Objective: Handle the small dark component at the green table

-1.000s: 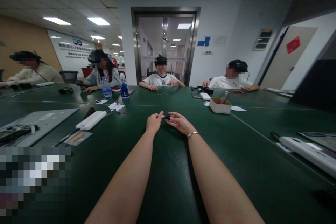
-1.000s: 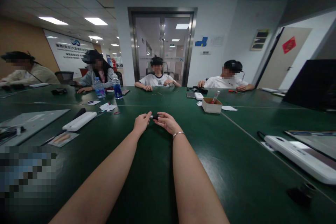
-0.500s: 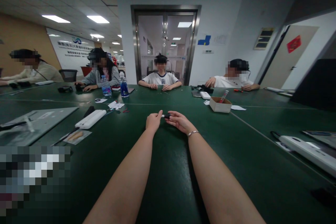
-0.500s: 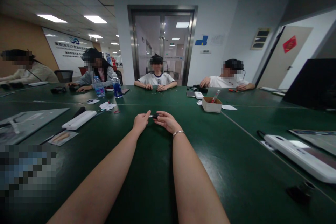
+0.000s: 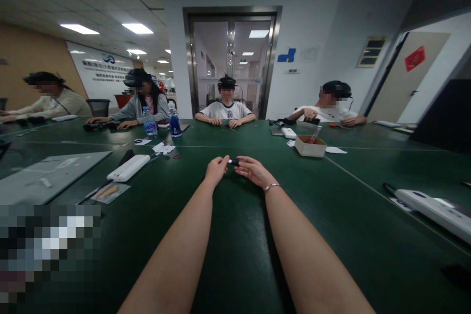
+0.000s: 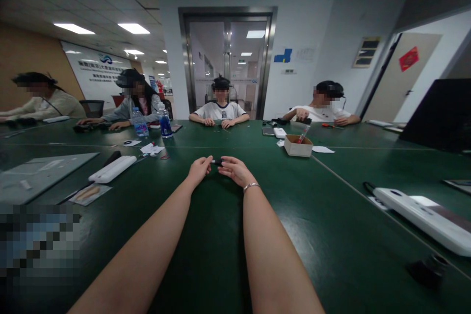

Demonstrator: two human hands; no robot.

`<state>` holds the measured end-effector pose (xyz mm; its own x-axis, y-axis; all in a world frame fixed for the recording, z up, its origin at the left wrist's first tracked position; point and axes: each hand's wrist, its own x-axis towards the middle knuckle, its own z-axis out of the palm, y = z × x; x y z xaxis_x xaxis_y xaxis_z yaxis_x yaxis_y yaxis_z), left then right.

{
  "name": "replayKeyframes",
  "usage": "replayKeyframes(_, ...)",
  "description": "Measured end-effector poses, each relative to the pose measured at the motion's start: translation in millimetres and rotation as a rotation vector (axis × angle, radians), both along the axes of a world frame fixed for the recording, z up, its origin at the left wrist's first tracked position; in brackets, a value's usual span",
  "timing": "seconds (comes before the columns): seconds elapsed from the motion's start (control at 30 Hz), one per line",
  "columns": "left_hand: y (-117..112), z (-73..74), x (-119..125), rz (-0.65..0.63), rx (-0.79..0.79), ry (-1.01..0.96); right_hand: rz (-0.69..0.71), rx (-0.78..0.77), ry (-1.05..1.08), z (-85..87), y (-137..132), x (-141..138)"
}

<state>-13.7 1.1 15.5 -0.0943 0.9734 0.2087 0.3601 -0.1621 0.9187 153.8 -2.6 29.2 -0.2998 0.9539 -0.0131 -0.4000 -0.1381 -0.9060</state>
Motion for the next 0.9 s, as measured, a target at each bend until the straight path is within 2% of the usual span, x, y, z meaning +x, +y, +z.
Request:
replayKeyframes(0.3, -0.4, 5.6, 1.3, -0.090, 0.006, -0.245, -0.016, -0.042, 0.020, -0.1, 2.0, 0.6)
replayKeyframes(0.7, -5.1, 8.1, -3.2, -0.204, 0.078, -0.267, 0.014, -0.026, -0.021, 0.5, 0.2, 0.5)
replayKeyframes(0.9, 0.8, 3.7, -4.8, -0.186, 0.082, -0.227, 0.010, -0.025, -0.034, -3.6, 3.2, 1.0)
